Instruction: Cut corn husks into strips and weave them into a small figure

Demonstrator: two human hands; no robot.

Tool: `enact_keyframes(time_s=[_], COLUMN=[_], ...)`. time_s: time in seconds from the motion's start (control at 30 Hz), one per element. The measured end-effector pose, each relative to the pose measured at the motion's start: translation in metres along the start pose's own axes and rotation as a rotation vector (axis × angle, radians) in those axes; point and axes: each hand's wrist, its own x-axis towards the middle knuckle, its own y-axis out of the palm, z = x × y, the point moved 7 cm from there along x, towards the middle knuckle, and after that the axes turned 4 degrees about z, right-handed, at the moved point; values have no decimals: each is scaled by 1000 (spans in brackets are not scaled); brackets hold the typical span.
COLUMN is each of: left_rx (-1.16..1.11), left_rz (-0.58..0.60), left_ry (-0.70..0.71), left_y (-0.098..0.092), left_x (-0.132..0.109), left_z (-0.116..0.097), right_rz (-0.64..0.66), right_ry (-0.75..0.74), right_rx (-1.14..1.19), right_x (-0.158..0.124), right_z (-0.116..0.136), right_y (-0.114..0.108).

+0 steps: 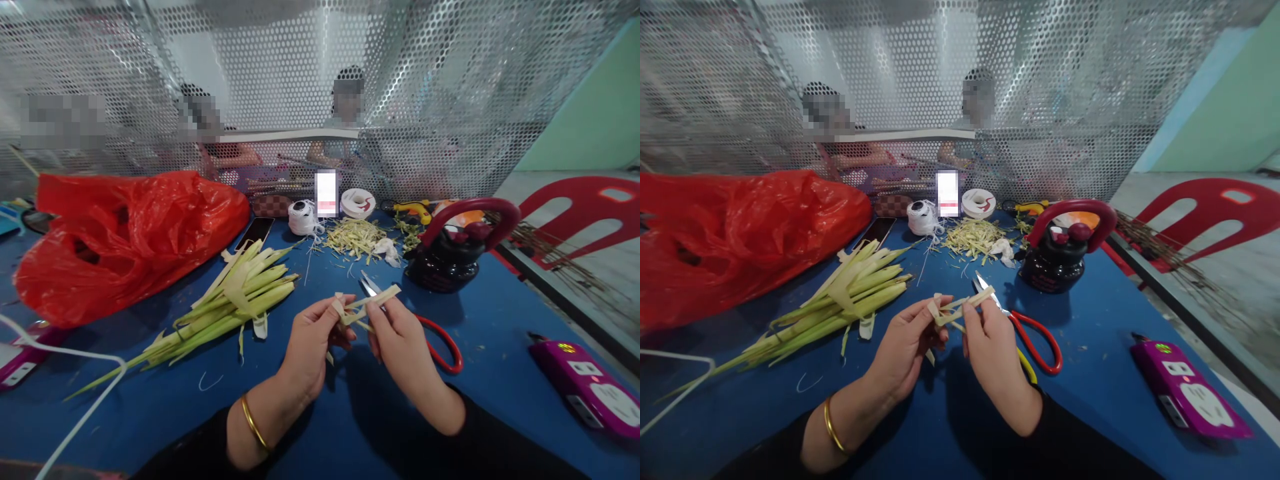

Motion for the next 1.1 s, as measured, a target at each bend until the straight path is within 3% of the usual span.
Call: enact_keyframes(time_s=[0.23,0.4,0.5,0.6,0.77,0.9,1.0,1.1], left_rx=[8,17,59,50,24,47,84,130], left_rz=[34,80,42,-41,-128,-120,-69,-19], left_ry=[51,69,122,157,185,126,70,45], left_y=[2,5,1,-7,-14,-13,-11,-9], left_x=[1,0,0,3,6,6,6,6], left_z=[-4,-3,-6,-11,-18,-15,-9,-5], right_rz=[181,305,298,214,193,185,212,270], right_ry=[241,306,305,205,-175,-389,-402,-300], right_rx=[278,359,332,226,-108,-113,-28,116], right_x=[0,-2,-3,-4,-12,-16,-15,-11], right_z=[-8,-6,-7,-5,16,33,37,33], right_y=[17,25,25,18,12,7,6,8])
